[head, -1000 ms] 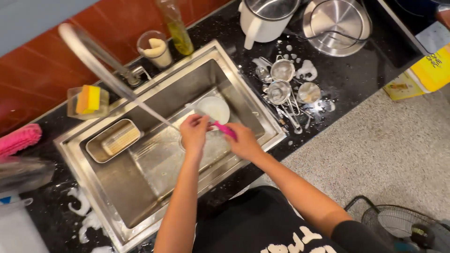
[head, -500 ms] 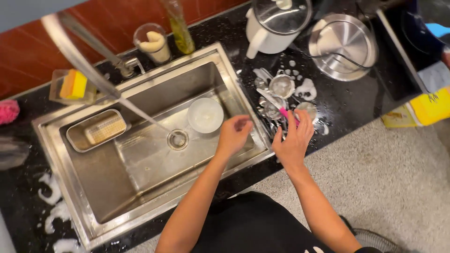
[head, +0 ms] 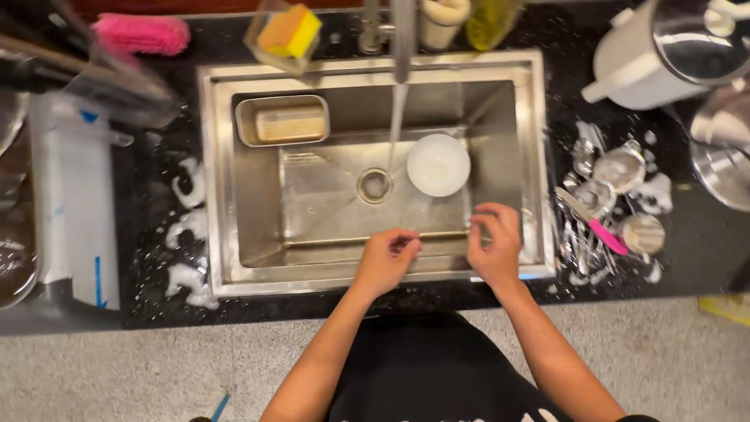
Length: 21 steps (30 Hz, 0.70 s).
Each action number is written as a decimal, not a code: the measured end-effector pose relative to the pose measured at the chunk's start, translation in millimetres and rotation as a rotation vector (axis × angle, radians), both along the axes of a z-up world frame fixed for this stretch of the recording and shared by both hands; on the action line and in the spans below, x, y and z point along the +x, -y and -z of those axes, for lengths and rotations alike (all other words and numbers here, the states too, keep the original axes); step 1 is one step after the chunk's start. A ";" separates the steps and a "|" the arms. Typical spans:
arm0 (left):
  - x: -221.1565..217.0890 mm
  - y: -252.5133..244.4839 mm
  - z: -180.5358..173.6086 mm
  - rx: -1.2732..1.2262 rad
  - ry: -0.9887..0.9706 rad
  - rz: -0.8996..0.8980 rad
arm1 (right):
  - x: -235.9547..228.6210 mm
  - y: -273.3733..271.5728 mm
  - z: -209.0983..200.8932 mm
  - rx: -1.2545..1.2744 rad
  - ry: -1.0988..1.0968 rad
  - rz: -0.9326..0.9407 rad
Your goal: The person is washing dishes and cleaning the kitchen sink using a sponge and soap.
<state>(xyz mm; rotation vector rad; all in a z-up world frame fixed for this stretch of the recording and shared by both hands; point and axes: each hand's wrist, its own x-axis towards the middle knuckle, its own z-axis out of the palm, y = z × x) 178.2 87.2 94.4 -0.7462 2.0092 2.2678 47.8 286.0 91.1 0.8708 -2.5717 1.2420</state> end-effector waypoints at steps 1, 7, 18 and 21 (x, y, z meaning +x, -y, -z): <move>8.9 12.9 -5.0 -0.007 0.001 -0.026 | -11.6 13.3 26.8 -0.007 0.001 -0.026; 55.5 63.8 -23.7 -0.025 0.036 -0.219 | -114.8 1.0 248.8 0.025 1.024 0.364; 113.8 89.7 -40.9 -0.135 0.147 -0.454 | -156.9 94.5 349.0 -0.144 1.558 0.505; 74.0 124.4 -43.7 -0.486 0.063 -0.362 | -134.5 106.9 290.8 -0.243 1.598 0.552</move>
